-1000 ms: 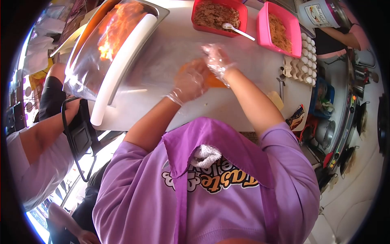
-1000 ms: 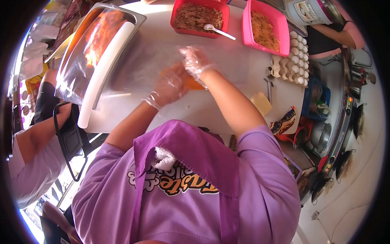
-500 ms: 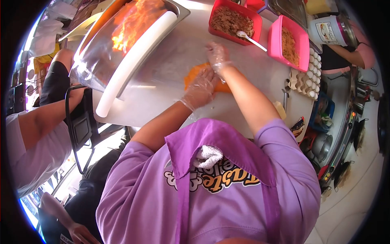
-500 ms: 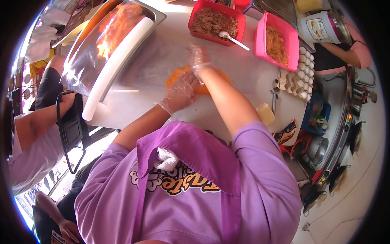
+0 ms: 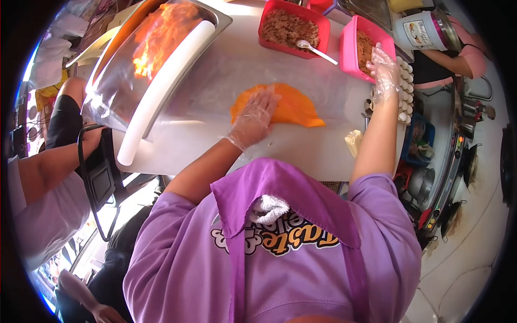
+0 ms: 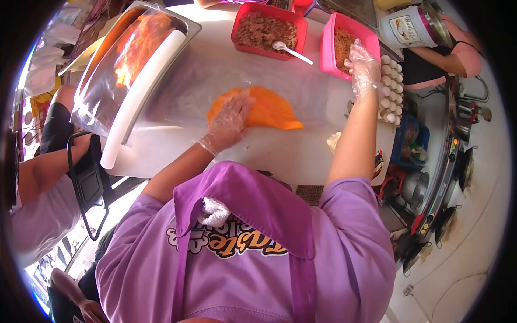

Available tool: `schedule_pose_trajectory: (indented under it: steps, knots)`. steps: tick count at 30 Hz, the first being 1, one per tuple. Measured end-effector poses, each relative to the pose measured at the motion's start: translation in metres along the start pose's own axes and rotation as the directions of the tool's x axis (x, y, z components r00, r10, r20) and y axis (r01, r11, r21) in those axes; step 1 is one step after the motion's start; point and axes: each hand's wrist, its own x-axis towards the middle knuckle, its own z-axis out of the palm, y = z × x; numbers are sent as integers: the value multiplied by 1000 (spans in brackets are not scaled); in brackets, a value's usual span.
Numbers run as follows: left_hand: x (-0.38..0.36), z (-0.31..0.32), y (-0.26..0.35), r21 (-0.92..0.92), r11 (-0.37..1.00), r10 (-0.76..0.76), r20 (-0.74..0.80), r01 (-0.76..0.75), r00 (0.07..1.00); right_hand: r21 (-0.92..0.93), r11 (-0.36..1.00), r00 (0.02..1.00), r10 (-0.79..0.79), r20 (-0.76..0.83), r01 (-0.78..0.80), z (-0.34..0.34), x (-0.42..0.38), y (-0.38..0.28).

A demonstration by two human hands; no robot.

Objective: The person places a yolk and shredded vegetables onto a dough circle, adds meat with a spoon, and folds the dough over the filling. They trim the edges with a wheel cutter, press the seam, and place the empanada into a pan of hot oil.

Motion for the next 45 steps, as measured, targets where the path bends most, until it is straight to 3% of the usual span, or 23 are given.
schedule_pose_trajectory:
  steps: [1,3,4,5,6,7,8,9,11,12,14,15,17,20,24,30,32,36,38,42,44,45]
  knots:
    - [1,-1,2,45,998,36,-14,-35,999,21,998,997,-51,-57,52,4,-4,0]
    - [2,5,4,90,994,70,-24,-68,997,-289,817,848,-529,-30,499,29,-18,5]
    - [1,17,3,142,981,138,-50,-130,989,-378,793,860,-510,18,478,50,-42,-2]
    - [1,24,3,195,962,207,-73,-190,976,-425,835,936,-329,125,350,78,-74,-18]
    - [1,24,5,194,963,205,-72,-188,976,-336,852,895,-289,339,402,95,-68,18]
    - [-1,24,8,202,964,189,-65,-172,980,-358,834,849,-221,480,420,116,-96,-1]
    - [-2,24,10,211,965,173,-58,-157,983,-181,948,812,-113,573,260,133,-89,42]
    - [-1,21,12,210,965,172,-56,-157,984,-213,975,830,166,533,-59,147,-89,48]
    - [2,13,11,152,973,179,-28,-173,983,-373,888,848,-35,529,270,150,-85,55]
    - [2,15,8,155,974,172,-27,-166,985,-368,889,844,-35,535,270,154,-81,60]
    - [1,19,5,154,967,217,-71,-204,974,-647,522,811,-166,562,556,160,-77,72]
    - [0,19,6,153,967,215,-70,-203,974,-647,523,810,-165,562,555,159,-78,66]
    - [2,17,7,213,955,221,-55,-205,974,-762,498,865,45,499,414,156,-77,51]
    - [2,19,6,229,950,235,-76,-212,969,-693,507,826,-71,559,513,142,-77,52]
    - [0,23,4,236,948,242,-100,-213,965,-724,396,800,-47,599,565,135,-80,40]
    - [2,24,3,252,945,233,-59,-211,971,-674,543,809,-18,587,501,127,-98,12]
    - [1,26,2,264,940,248,-93,-216,964,-638,591,840,-134,526,494,126,-102,9]
    - [3,30,2,310,927,240,-64,-209,969,-663,557,837,-112,536,500,122,-103,10]
    - [2,30,1,331,918,265,-97,-220,959,-544,629,812,-268,519,555,113,-107,19]
    - [2,26,2,227,944,264,-73,-241,962,-523,706,852,-228,470,478,103,-128,-8]
    - [-2,21,2,113,959,273,-126,-259,954,-614,374,718,-313,621,695,96,-128,-14]
    - [-5,16,2,111,958,277,-125,-264,953,-618,373,721,-312,618,691,93,-132,-19]
